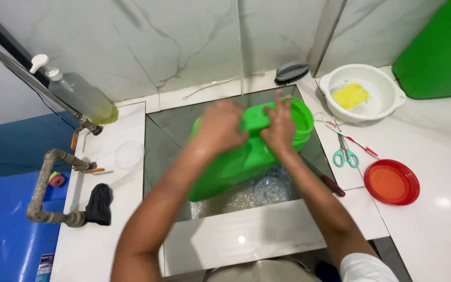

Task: The person cleans a green plastic container in a sink. They use scissors to cut the seal, a sponge to scrub the exterior, a toothbrush to clean the interior, and a brush to scrub the rim. The container is rinsed with running water and the cap is replaced before setting it aside.

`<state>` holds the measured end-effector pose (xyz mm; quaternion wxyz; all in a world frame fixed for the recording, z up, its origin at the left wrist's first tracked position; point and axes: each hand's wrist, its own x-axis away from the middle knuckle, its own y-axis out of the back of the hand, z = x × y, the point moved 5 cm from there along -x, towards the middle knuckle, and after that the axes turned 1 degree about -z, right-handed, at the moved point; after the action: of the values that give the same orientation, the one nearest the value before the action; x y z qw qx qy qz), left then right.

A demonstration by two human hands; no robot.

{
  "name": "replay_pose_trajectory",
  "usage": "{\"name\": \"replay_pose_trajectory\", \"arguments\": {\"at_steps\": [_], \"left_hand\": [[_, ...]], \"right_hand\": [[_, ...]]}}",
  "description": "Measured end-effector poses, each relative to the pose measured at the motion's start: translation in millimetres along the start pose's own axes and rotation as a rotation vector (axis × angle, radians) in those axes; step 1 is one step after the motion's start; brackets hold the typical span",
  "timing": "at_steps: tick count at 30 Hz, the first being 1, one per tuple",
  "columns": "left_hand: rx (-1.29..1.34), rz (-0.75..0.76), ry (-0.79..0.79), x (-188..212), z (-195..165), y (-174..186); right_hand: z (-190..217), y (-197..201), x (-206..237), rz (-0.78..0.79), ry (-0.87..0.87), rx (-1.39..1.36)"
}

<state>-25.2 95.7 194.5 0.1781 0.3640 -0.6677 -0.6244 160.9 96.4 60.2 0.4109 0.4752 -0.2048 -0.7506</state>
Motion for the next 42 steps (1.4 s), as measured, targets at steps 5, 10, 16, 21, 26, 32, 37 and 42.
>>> {"name": "replay_pose_trajectory", "arguments": {"at_steps": [5,10,16,21,26,32,37,42], "left_hand": [[-0.064,0.051,0.093,-13,24,-110],[-0.030,0.210,0.336,78,100,-100],[-0.083,0.073,0.568,207,149,0],[0.050,-0.276,0.787,305,155,89],[0.150,-0.452,0.971,342,147,101],[0.448,-0.583,0.834,311,151,70],[0.499,-0.632,0.847,290,166,58],[0.460,-0.513,0.835,292,171,60]], "right_hand": [[37,-21,-1,0.280,0.240,0.078],[-89,-23,-54,0.479,0.014,-0.314],[-148,-72,-139,0.286,0.215,0.123],[-121,-88,-155,-0.016,0.409,0.426],[-109,-121,-160,0.337,0.380,0.221],[-52,-171,-74,0.976,-0.633,-1.823],[-12,-179,36,1.089,-1.095,-1.512],[-60,-160,-53,0.899,-0.918,-1.634]]}}
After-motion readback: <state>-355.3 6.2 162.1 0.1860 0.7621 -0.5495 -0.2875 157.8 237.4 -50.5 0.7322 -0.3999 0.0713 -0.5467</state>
